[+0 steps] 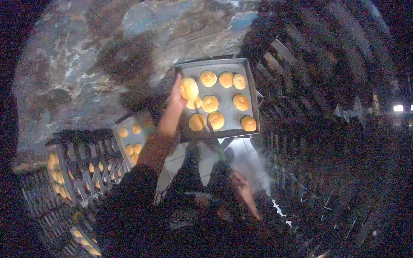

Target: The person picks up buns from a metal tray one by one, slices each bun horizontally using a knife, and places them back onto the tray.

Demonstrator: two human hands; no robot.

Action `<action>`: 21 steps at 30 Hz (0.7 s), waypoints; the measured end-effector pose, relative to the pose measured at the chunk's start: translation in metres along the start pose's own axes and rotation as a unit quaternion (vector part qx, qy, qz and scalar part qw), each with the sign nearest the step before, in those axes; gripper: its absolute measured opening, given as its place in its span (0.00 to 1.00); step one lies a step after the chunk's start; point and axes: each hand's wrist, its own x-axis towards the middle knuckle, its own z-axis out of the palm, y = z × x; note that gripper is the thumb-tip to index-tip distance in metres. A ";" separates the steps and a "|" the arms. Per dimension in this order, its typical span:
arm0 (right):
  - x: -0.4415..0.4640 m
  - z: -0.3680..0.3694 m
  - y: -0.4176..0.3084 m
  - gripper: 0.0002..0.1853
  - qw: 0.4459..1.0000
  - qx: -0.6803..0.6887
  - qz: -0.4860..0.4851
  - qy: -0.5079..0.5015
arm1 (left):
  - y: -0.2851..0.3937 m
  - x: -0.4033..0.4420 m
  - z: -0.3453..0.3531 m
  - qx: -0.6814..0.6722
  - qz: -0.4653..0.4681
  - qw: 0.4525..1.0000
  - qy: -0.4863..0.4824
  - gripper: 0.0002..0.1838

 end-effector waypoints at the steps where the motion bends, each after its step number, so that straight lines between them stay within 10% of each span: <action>1: 0.000 -0.002 0.002 0.09 1.000 0.004 0.001 0.013 | 0.007 0.011 0.001 -0.005 -0.004 1.000 0.005 0.25; 5: -0.011 -0.003 -0.030 0.13 0.987 0.073 0.140 0.040 | -0.004 0.058 -0.060 0.117 0.093 0.958 0.244 0.26; 8: -0.011 0.005 -0.039 0.11 0.981 0.140 0.121 0.059 | -0.054 0.102 -0.151 0.624 0.191 0.718 0.241 0.22; 10: -0.007 -0.001 -0.047 0.14 0.982 0.071 0.167 0.054 | -0.114 0.056 -0.135 0.627 0.209 0.745 0.092 0.23; 13: -0.012 -0.003 -0.023 0.17 0.970 0.114 0.187 0.106 | -0.161 0.004 -0.106 0.760 0.087 0.645 0.010 0.26; 21: -0.030 -0.024 -0.030 0.20 0.965 0.102 0.204 0.127 | -0.226 0.042 -0.138 0.714 0.014 0.692 0.104 0.41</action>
